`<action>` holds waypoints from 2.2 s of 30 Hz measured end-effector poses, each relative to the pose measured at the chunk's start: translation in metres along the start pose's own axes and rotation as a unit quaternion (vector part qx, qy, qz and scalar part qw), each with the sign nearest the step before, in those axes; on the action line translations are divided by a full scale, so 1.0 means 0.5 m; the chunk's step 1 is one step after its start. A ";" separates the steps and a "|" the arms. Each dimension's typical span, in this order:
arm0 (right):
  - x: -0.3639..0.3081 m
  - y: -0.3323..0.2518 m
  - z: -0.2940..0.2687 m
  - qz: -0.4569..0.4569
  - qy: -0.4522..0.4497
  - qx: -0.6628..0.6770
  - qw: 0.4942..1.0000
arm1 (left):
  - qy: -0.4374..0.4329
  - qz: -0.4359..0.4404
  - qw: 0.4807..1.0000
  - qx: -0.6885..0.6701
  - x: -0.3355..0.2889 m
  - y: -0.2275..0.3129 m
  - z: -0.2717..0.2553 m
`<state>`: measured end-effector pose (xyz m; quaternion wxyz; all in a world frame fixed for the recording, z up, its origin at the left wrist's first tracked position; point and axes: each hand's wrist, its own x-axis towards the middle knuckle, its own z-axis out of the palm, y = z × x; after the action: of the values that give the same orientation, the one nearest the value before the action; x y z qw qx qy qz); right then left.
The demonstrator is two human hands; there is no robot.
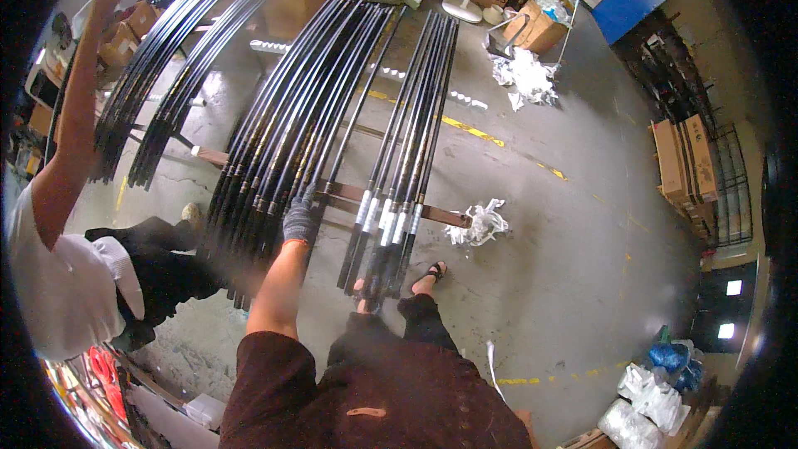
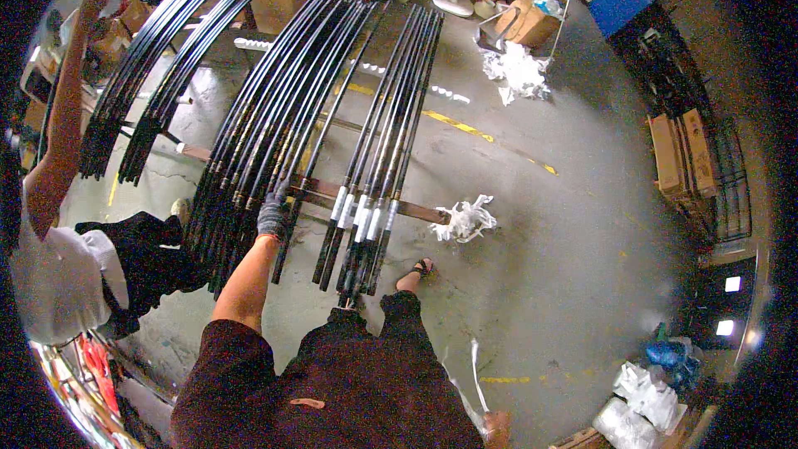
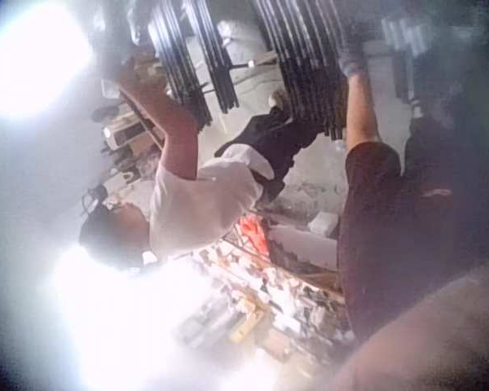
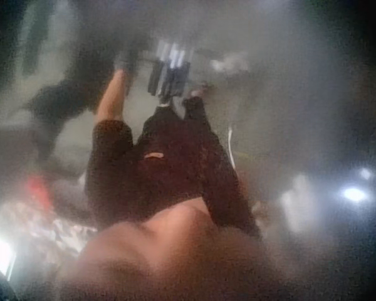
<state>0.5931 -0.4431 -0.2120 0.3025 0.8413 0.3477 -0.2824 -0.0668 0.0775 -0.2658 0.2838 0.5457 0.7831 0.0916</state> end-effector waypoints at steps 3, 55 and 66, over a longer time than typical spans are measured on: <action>-0.006 0.038 0.008 -0.011 -0.016 -0.020 1.000 | 0.071 0.057 0.996 0.006 0.062 -0.053 0.078; -0.278 -0.815 -0.671 -0.537 0.028 0.364 0.760 | -0.384 0.124 0.574 -0.713 -0.268 0.334 -0.177; -0.320 -0.845 -0.669 -0.582 0.046 0.377 0.719 | -0.426 0.171 0.506 -0.730 -0.291 0.415 -0.202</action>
<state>0.2665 -0.0303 -0.0145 -0.2807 0.5293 0.6472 -0.4714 0.0802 0.0429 -0.0387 0.8598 0.2418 0.1149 0.4347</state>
